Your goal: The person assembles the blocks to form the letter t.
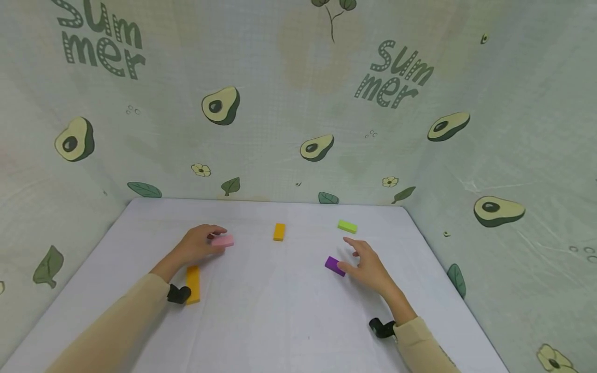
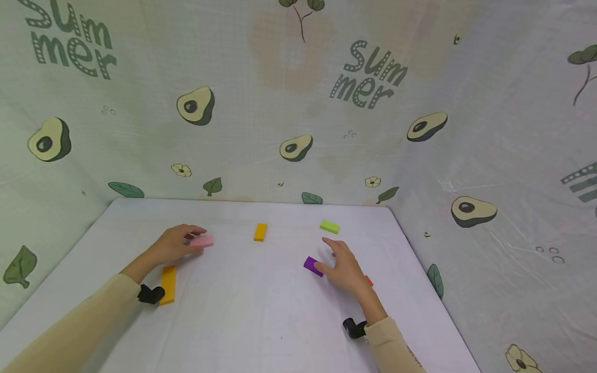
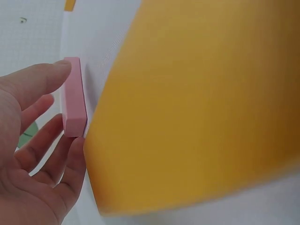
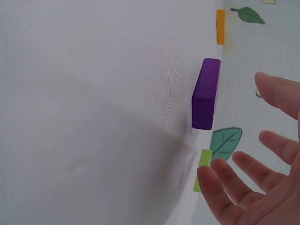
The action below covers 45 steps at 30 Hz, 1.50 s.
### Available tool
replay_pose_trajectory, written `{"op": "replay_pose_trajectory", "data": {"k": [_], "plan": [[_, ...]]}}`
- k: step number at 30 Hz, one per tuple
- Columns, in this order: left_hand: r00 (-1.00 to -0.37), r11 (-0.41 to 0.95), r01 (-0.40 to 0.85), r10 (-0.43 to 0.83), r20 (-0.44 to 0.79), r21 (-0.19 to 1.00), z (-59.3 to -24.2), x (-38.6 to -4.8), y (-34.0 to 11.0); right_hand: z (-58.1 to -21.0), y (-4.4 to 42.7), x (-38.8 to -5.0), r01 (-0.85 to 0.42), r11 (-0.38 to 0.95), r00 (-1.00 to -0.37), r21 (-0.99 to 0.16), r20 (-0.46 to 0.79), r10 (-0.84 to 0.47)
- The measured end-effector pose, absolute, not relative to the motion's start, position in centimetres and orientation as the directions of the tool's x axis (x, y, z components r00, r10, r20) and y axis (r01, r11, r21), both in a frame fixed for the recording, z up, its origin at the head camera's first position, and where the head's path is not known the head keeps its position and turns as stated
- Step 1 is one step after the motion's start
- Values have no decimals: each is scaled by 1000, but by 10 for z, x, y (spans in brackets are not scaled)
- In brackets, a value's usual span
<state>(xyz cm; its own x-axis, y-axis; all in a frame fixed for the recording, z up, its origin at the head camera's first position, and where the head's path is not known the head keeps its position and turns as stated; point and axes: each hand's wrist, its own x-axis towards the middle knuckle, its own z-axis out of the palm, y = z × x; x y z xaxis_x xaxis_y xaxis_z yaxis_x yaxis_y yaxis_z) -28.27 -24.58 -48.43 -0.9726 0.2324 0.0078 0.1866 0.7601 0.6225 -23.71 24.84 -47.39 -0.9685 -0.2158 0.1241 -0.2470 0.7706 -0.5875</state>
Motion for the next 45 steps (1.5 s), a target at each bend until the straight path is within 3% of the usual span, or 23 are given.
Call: {"op": "replay_pose_trajectory", "data": {"k": [45], "plan": [[-981, 774, 64, 165, -104, 630, -474, -287, -238, -480, 237, -238, -222, 768, -970, -601, 58, -236]]}}
